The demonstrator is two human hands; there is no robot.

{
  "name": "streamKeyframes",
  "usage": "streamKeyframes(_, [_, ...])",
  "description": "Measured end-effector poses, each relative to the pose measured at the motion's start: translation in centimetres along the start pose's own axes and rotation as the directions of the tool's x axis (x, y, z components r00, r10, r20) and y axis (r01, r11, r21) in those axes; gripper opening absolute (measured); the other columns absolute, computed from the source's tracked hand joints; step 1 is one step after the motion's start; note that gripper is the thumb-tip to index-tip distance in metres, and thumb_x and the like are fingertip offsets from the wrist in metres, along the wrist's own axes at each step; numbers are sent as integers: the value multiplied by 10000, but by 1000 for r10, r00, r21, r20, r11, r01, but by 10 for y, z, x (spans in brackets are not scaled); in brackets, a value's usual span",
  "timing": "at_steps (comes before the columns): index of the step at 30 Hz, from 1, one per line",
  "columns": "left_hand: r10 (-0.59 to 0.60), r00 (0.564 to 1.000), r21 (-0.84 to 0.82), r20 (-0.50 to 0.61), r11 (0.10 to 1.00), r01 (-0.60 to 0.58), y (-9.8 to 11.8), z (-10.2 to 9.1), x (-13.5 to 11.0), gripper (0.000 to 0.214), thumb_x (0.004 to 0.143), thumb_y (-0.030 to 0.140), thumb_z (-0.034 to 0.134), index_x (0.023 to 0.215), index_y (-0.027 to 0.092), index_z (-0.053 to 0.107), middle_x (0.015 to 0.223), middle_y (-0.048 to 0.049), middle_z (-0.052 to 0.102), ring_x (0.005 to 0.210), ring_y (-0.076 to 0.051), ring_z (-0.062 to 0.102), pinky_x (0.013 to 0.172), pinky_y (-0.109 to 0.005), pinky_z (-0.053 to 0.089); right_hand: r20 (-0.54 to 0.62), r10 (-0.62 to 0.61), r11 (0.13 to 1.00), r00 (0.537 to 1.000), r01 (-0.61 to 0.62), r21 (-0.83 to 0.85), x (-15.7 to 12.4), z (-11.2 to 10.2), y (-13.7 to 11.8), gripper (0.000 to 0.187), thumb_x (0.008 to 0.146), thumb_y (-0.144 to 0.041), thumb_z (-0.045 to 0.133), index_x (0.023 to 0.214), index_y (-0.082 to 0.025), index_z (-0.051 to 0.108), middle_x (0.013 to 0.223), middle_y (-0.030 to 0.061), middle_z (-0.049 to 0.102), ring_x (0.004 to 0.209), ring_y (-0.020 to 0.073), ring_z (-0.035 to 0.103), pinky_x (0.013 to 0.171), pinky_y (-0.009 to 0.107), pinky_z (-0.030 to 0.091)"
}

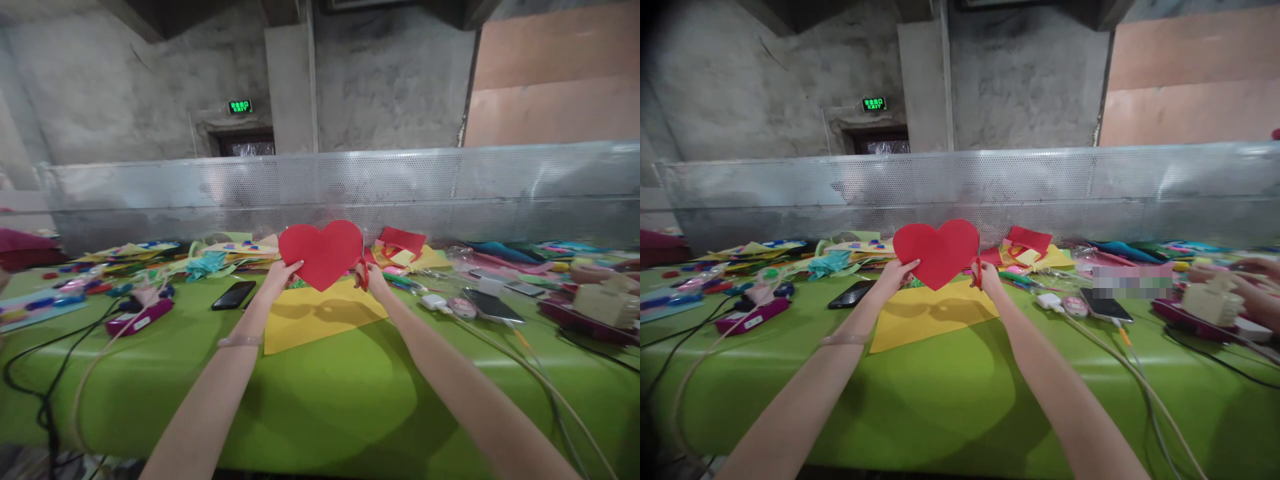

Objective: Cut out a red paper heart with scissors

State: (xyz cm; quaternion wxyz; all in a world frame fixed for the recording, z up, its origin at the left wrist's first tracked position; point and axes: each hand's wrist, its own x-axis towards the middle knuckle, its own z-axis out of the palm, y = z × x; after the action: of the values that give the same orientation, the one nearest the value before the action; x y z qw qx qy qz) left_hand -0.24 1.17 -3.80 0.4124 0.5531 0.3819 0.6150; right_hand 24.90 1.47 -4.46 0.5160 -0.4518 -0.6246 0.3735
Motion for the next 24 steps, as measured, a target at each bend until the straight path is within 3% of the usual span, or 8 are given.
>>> streamKeyframes(2, [3,1000,-2,-5,1000,-3,1,0,-1,309,581,372,748,619,146,540,345,53,434,300,-72,380,330,-207,200,-14,-21,1000,1000,21,19,0,1,0,279,878,-308,510,651,-146,508,455,-66,470,363,62,471,314,156,320])
streamKeyframes(7, [4,1000,-17,-13,1000,-5,4,2,-3,295,583,363,748,611,152,544,343,56,431,305,-73,385,333,-205,202,-45,-47,997,998,50,52,0,1,-4,253,755,-299,538,550,-194,432,347,-40,461,308,97,481,247,158,271])
streamKeyframes(16, [-6,999,-48,-37,999,4,5,7,-1,338,563,384,763,704,137,581,398,35,508,319,-85,433,333,-203,213,-44,-105,993,993,107,50,-7,1,-12,245,666,-313,551,509,-212,392,323,-55,438,280,80,427,295,172,368])
streamKeyframes(24, [24,999,-23,-22,999,-25,6,10,-2,321,591,413,740,670,141,589,329,37,468,296,-90,397,330,-206,210,-88,-150,986,985,156,57,-5,0,-8,227,646,-325,516,478,-209,418,323,-42,442,271,83,413,288,181,346])
